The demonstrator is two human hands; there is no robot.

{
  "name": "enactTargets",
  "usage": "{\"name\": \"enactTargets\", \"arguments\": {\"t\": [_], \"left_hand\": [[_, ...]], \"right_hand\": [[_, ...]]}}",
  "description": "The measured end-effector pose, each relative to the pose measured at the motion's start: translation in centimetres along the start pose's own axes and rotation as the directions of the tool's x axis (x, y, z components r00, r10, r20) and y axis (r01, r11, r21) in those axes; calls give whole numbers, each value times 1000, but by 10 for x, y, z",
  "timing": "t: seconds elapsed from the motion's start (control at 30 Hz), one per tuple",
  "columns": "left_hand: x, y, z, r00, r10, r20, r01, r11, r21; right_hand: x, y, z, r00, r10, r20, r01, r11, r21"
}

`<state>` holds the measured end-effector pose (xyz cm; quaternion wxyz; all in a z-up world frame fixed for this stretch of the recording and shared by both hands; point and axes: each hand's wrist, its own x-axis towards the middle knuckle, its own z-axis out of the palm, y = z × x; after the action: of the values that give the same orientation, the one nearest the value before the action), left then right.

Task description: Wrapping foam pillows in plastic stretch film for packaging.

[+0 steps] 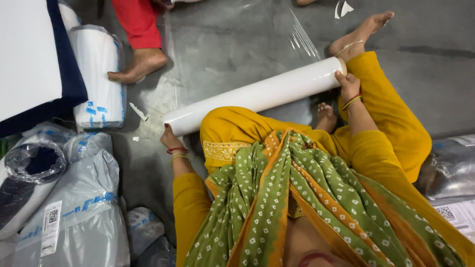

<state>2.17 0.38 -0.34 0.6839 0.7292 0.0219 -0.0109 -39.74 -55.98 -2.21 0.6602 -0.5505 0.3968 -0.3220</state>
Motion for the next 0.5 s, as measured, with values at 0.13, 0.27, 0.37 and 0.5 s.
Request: {"name": "enactTargets", "arguments": {"t": [0.13, 0.27, 0.37, 0.5], "left_hand": [[-1, 13, -4, 1000, 18, 3, -18, 1000, -21], [-1, -3, -11, 1000, -12, -16, 13, 998, 67], [-4, 0, -9, 1000, 28, -1, -28, 999, 47], [-2, -35, -27, 998, 38, -43, -28, 979, 201]], "right_hand": [[-22, -21, 19, 998, 57, -10, -55, 982, 182], [-23, -25, 19, 998, 55, -27, -51, 986, 160], [-20, -26, 16, 999, 12, -30, -8, 994, 107], [-41, -32, 21, 993, 112, -23, -108, 984, 140]]}}
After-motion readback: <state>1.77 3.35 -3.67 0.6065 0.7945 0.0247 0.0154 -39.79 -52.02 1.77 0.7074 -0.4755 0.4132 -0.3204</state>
